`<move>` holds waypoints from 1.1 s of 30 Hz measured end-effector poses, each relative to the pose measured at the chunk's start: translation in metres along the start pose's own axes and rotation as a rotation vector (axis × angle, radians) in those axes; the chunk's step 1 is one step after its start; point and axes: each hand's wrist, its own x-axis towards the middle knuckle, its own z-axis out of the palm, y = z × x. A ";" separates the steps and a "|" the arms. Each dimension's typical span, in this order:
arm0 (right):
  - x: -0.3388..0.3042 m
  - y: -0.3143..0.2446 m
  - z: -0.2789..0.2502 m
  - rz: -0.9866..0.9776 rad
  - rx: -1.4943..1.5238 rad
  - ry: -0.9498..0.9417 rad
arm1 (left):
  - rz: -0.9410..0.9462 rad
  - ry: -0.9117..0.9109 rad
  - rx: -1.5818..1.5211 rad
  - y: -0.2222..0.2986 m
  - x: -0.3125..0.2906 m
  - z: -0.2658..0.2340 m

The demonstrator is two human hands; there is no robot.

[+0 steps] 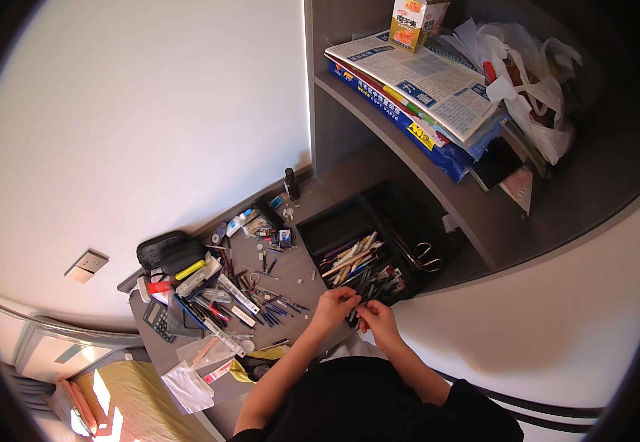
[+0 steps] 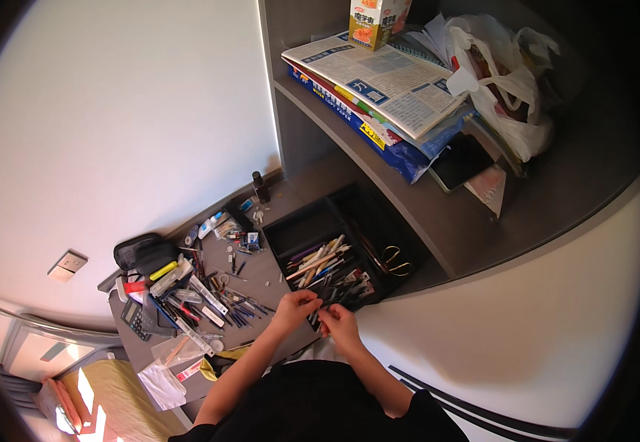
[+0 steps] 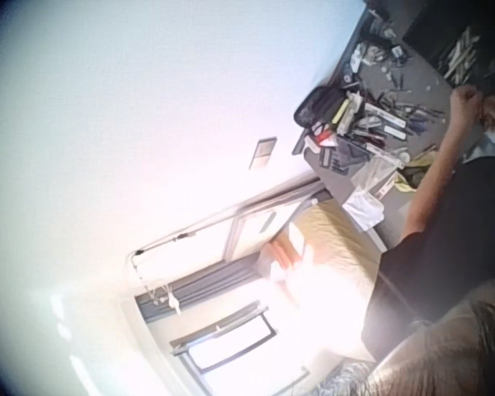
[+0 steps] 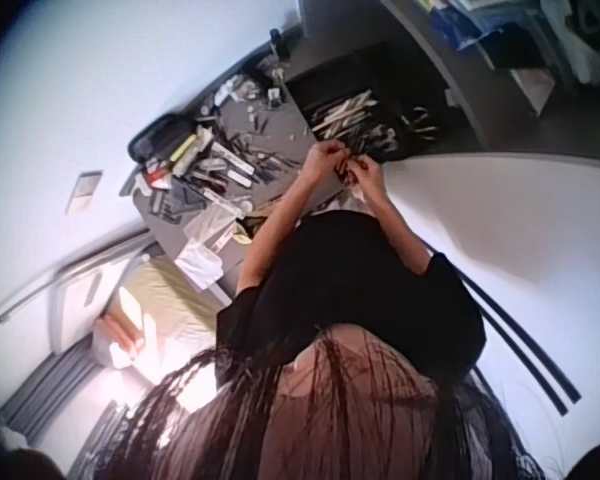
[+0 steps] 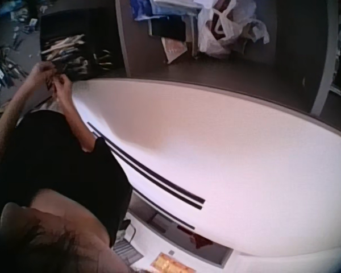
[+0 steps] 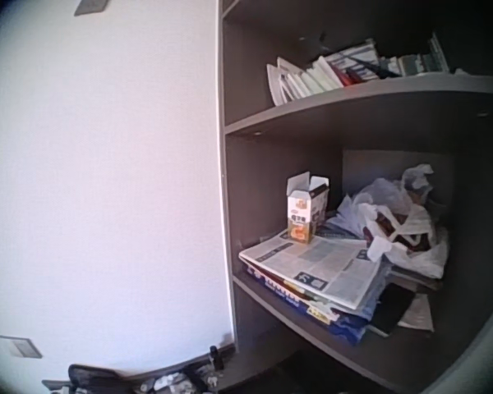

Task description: The person organizes stationery by picking up pens and other small office supplies from a desk and placing them into a black organizer tray.

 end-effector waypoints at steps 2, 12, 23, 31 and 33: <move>0.004 -0.003 -0.015 -0.012 0.036 0.061 | -0.025 0.015 0.060 0.004 0.009 0.009; 0.022 -0.011 -0.055 -0.079 0.026 0.148 | 0.215 0.108 0.371 -0.005 0.011 0.023; 0.024 -0.016 -0.043 -0.102 -0.158 0.175 | -0.001 0.340 0.293 -0.064 -0.106 -0.080; 0.023 -0.008 0.051 -0.299 -0.586 -0.357 | -0.140 0.591 0.763 -0.105 -0.168 -0.141; 0.030 0.008 0.080 -0.454 -0.779 -0.563 | -0.074 0.490 0.863 -0.102 -0.167 -0.135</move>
